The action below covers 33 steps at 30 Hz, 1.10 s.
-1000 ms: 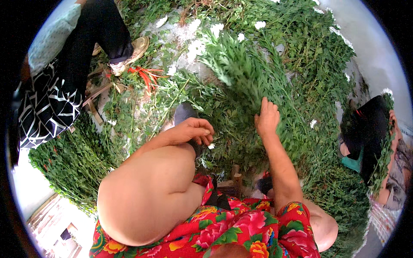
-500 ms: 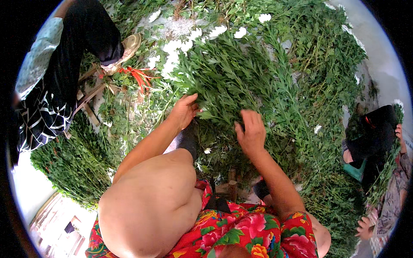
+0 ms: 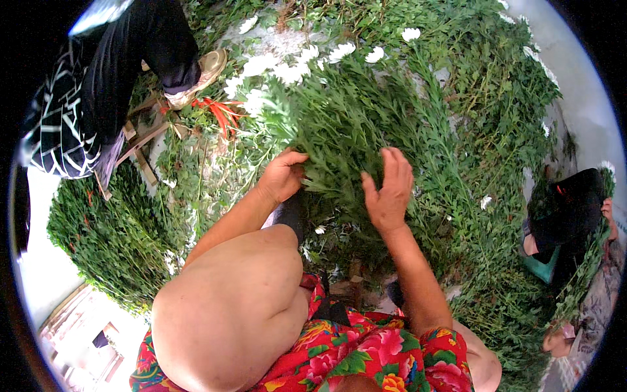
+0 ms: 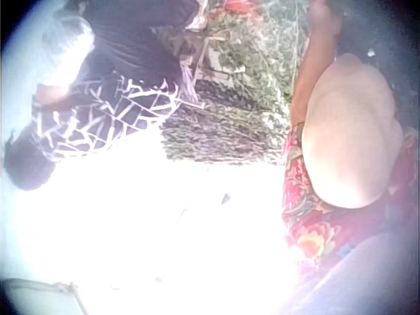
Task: The person picks individual flowers from a large pile, assembles them into a bunch, and secures the bunch with a red tie.
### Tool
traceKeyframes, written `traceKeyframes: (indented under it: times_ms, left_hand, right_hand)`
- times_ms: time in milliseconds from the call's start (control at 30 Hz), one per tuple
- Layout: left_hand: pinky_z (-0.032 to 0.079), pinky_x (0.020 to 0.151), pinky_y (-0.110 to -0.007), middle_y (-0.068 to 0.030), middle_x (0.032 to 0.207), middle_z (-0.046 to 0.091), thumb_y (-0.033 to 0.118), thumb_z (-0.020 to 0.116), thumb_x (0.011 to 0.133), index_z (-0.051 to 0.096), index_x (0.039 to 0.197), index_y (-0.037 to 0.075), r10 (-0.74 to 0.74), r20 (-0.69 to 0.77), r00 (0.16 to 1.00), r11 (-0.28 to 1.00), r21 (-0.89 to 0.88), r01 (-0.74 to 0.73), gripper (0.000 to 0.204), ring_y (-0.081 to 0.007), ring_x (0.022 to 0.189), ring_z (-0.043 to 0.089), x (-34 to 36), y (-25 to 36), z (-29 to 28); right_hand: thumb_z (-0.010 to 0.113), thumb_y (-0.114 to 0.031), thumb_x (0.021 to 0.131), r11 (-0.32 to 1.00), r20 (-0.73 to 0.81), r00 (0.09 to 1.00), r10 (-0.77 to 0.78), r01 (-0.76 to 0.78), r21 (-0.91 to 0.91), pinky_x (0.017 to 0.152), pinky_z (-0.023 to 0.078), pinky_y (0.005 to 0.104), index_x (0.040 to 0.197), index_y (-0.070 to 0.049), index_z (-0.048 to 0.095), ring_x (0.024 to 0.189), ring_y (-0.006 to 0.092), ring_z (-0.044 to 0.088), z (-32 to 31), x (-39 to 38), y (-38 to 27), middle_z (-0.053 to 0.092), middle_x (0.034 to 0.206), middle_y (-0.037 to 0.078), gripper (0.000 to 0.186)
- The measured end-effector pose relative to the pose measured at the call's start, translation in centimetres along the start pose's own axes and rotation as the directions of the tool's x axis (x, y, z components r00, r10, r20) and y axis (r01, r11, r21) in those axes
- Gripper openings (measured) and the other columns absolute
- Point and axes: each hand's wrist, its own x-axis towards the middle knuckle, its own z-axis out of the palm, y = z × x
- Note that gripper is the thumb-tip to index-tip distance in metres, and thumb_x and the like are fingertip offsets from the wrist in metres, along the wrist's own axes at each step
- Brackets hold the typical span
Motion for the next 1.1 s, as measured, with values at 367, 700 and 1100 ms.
traceKeyframes:
  times_ms: [367, 700, 1100]
  left_hand:
    - [0.052, 0.103, -0.046, -0.0127, 0.13, 0.068, 0.02, 0.049, 0.106, 0.058, 0.136, 0.0, 0.042, 0.086, 0.995, 0.999, -0.009, -0.042, 0.037, -0.0276, 0.119, 0.066, -1.1, 0.9, 1.3]
    - [0.046, 0.111, -0.048, -0.0154, 0.134, 0.066, 0.019, 0.044, 0.104, 0.053, 0.14, -0.001, 0.096, 0.058, 0.994, 0.995, -0.034, -0.094, 0.042, -0.0313, 0.125, 0.061, -1.1, 3.5, 0.6]
    - [0.058, 0.076, -0.034, -0.0124, 0.108, 0.074, 0.021, 0.055, 0.104, 0.067, 0.119, -0.002, 0.087, -0.108, 0.99, 0.986, 0.153, -0.07, 0.031, -0.0227, 0.091, 0.07, -0.9, 4.4, 0.8]
  right_hand:
    - [0.07, -0.007, 0.091, 0.7, 0.421, 0.863, 0.28, -0.484, 0.525, 0.086, 0.052, 0.0319, 0.116, 0.002, 0.068, 0.097, 0.0214, 0.068, 2.0, -1.6, 0.1, 0.072, 0.108, 0.013, 0.026]
    - [0.071, -0.012, 0.096, 0.838, 0.226, 0.948, 0.223, -0.305, 0.453, 0.086, 0.054, 0.0298, 0.122, 0.001, 0.069, 0.094, 0.0175, 0.07, -1.1, 2.3, 1.9, 0.075, 0.108, 0.011, 0.029]
    - [0.068, -0.004, 0.094, 0.462, 0.646, 0.753, 0.126, -0.621, 0.633, 0.104, 0.045, 0.032, 0.131, 0.003, 0.061, 0.118, 0.0166, 0.061, 4.1, -1.7, -0.8, 0.068, 0.127, 0.01, 0.038]
